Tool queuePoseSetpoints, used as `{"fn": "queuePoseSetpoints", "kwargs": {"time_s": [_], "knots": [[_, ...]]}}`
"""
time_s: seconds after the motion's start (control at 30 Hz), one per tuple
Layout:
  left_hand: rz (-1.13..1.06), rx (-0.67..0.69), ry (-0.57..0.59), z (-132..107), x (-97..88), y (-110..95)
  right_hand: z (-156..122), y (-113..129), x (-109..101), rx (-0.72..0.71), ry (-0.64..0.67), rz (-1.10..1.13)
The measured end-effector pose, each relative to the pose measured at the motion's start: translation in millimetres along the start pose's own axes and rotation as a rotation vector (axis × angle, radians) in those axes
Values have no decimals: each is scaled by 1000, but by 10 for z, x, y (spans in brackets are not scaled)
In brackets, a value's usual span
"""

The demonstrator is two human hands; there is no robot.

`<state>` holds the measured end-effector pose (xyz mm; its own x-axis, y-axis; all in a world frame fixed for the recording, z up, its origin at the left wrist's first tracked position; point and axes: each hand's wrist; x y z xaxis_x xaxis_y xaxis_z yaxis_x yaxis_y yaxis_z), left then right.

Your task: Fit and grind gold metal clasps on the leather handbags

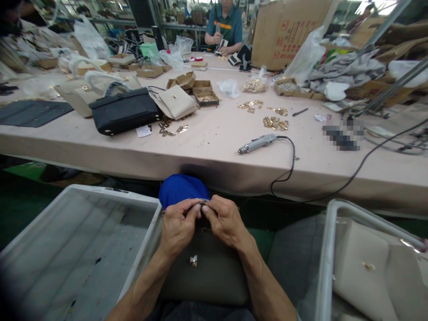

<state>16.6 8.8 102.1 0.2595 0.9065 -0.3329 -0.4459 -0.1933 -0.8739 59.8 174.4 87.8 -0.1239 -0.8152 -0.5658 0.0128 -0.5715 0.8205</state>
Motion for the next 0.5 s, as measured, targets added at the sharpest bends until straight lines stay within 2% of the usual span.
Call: {"fn": "queuePoseSetpoints", "kwargs": {"time_s": [0.13, 0.33, 0.4, 0.5], "knots": [[-17, -33, 0, 10, 26, -2, -16, 13, -6, 8, -48, -15], [49, -23, 39, 53, 9, -80, 7, 106, 14, -42, -209, 9], [101, -2, 62, 78, -2, -122, 26, 128, -10, -44, -216, 25], [179, 31, 116, 122, -18, -179, 66, 137, -70, -32, -157, 67]]}}
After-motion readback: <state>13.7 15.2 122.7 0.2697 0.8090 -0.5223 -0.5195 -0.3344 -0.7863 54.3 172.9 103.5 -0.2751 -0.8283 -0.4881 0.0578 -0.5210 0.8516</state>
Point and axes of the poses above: each hand's wrist, its own z-axis towards the middle knuckle, its own x-axis out of the palm, y = z × x, and after that the axes turned 13 degrees about x, right-handed
